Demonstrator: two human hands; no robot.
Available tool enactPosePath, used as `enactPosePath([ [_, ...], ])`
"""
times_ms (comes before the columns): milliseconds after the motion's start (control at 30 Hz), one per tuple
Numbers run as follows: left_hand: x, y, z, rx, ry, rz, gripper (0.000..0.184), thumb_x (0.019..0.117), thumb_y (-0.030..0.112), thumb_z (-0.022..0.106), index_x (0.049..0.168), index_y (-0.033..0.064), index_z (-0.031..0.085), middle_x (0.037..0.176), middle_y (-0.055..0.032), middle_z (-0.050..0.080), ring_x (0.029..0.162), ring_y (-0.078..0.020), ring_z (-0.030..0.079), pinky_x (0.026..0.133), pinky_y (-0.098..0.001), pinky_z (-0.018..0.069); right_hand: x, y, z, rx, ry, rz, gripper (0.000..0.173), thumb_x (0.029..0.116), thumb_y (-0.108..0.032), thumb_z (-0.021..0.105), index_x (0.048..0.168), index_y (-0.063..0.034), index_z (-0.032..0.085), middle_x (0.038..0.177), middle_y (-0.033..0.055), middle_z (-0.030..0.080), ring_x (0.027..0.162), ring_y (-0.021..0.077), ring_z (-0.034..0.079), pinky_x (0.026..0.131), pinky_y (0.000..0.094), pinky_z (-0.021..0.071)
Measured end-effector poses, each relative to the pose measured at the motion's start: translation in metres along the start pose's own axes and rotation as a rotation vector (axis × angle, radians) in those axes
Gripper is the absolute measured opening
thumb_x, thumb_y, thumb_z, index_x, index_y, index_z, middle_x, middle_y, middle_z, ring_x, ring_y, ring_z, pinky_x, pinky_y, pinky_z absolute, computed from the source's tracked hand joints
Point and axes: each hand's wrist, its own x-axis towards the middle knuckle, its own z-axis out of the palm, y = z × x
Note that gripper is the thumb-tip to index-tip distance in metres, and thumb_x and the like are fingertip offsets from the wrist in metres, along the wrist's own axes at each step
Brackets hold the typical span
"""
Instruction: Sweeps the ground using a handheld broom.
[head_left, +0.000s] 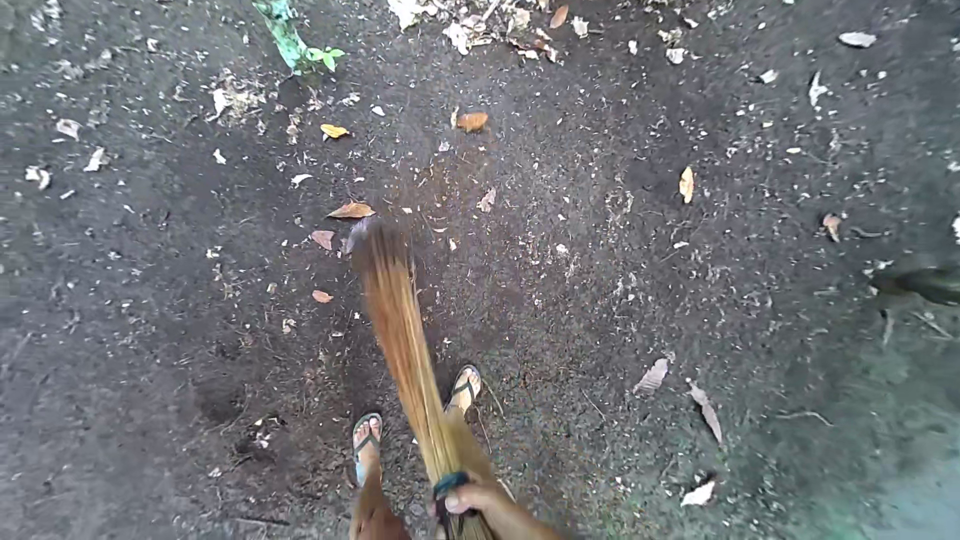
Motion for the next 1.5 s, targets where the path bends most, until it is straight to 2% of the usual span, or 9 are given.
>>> enactPosePath([
  [100, -0.004, 0.013, -0.007, -0.100, 0.005, 0.017, 0.059, 0.0965, 0.040, 0.063, 0.145, 0.0080, 0.056, 0.145, -0.0234, 0.056, 0.136, -0.0429, 0.051, 0.111, -0.0633, 0.0401, -0.001, 0.021, -0.008, 0.179, -0.057, 0.206, 0.023, 0.0979, -0.025, 0.052, 0.116, -0.0119, 0.056, 0.099, 0.0084, 0.070, 0.075, 0.0170, 0.068, 0.066, 0.0327, 0.0590],
  [200, 0.009, 0.012, 0.007, -0.103, 0.136, 0.050, 0.051, 0.0978, 0.040, 0.060, 0.144, 0.0189, 0.060, 0.145, -0.0177, 0.057, 0.134, -0.0395, 0.054, 0.110, -0.0636, 0.0424, 0.012, -0.004, -0.039, 0.120, 0.036, 0.331, 0.022, 0.1008, -0.028, 0.051, 0.110, -0.0096, 0.059, 0.093, 0.0084, 0.069, 0.072, 0.0161, 0.066, 0.064, 0.0319, 0.0582],
  [433, -0.008, 0.021, -0.002, -0.179, 0.124, 0.042, 0.050, 0.0998, 0.033, 0.061, 0.146, 0.0146, 0.057, 0.146, -0.0182, 0.056, 0.138, -0.0366, 0.051, 0.114, -0.0593, 0.0390, -0.016, -0.151, -0.116, -0.043, 0.350, -0.154, 0.023, 0.1009, -0.021, 0.044, 0.117, -0.0067, 0.053, 0.092, 0.0106, 0.068, 0.066, 0.0176, 0.067, 0.055, 0.0297, 0.0581],
  [633, -0.035, 0.046, -0.005, -0.323, 0.112, 0.173, 0.048, 0.0989, 0.025, 0.062, 0.144, 0.0099, 0.058, 0.143, -0.0215, 0.058, 0.137, -0.0375, 0.052, 0.116, -0.0563, 0.0382, -0.045, -0.078, -0.071, -0.210, 0.356, -0.074, 0.066, 0.0830, -0.019, 0.066, 0.141, -0.0078, 0.037, 0.100, 0.0132, 0.067, 0.073, 0.0242, 0.069, 0.063, 0.0407, 0.0610],
  [833, -0.048, 0.066, -0.010, -0.345, 0.071, 0.159, 0.047, 0.1010, 0.025, 0.061, 0.145, 0.0105, 0.057, 0.144, -0.0193, 0.058, 0.135, -0.0340, 0.054, 0.116, -0.0532, 0.0395, -0.038, -0.033, -0.046, 0.033, 0.060, 0.260, 0.031, 0.0923, -0.026, 0.057, 0.119, -0.0109, 0.052, 0.097, 0.0090, 0.069, 0.070, 0.0176, 0.067, 0.060, 0.0328, 0.0585],
  [967, -0.047, 0.066, -0.010, -0.337, 0.081, 0.162, 0.045, 0.1007, 0.025, 0.060, 0.144, 0.0131, 0.059, 0.141, -0.0169, 0.061, 0.132, -0.0321, 0.057, 0.114, -0.0532, 0.0416, 0.024, -0.090, -0.058, -0.065, 0.069, 0.297, 0.023, 0.1022, -0.025, 0.049, 0.116, -0.0078, 0.055, 0.092, 0.0101, 0.068, 0.066, 0.0168, 0.065, 0.057, 0.0306, 0.0566],
  [1167, -0.048, 0.040, 0.004, -0.469, 0.145, 0.196, 0.045, 0.0991, 0.021, 0.062, 0.142, 0.0081, 0.059, 0.136, -0.0201, 0.063, 0.128, -0.0327, 0.060, 0.111, -0.0533, 0.0440, 0.037, -0.202, -0.100, -0.156, 0.318, -0.149, 0.024, 0.1056, -0.020, 0.044, 0.124, -0.0053, 0.051, 0.093, 0.0122, 0.066, 0.068, 0.0197, 0.067, 0.057, 0.0322, 0.0585],
  [1333, -0.062, 0.049, 0.003, -0.455, 0.111, 0.189, 0.044, 0.0995, 0.016, 0.061, 0.141, 0.0022, 0.059, 0.137, -0.0230, 0.062, 0.127, -0.0354, 0.060, 0.111, -0.0530, 0.0442, 0.001, -0.140, -0.080, -0.304, 0.362, -0.139, 0.059, 0.0923, -0.012, 0.060, 0.145, -0.0072, 0.036, 0.100, 0.0150, 0.065, 0.074, 0.0257, 0.068, 0.063, 0.0417, 0.0609],
  [1500, -0.069, 0.071, -0.012, -0.438, 0.072, 0.200, 0.043, 0.1017, 0.020, 0.060, 0.142, 0.0045, 0.059, 0.141, -0.0181, 0.061, 0.132, -0.0300, 0.057, 0.115, -0.0480, 0.0419, -0.062, -0.072, -0.064, -0.036, 0.182, 0.150, 0.049, 0.0869, -0.022, 0.061, 0.131, -0.0109, 0.044, 0.098, 0.0101, 0.067, 0.069, 0.0190, 0.067, 0.059, 0.0344, 0.0593],
])
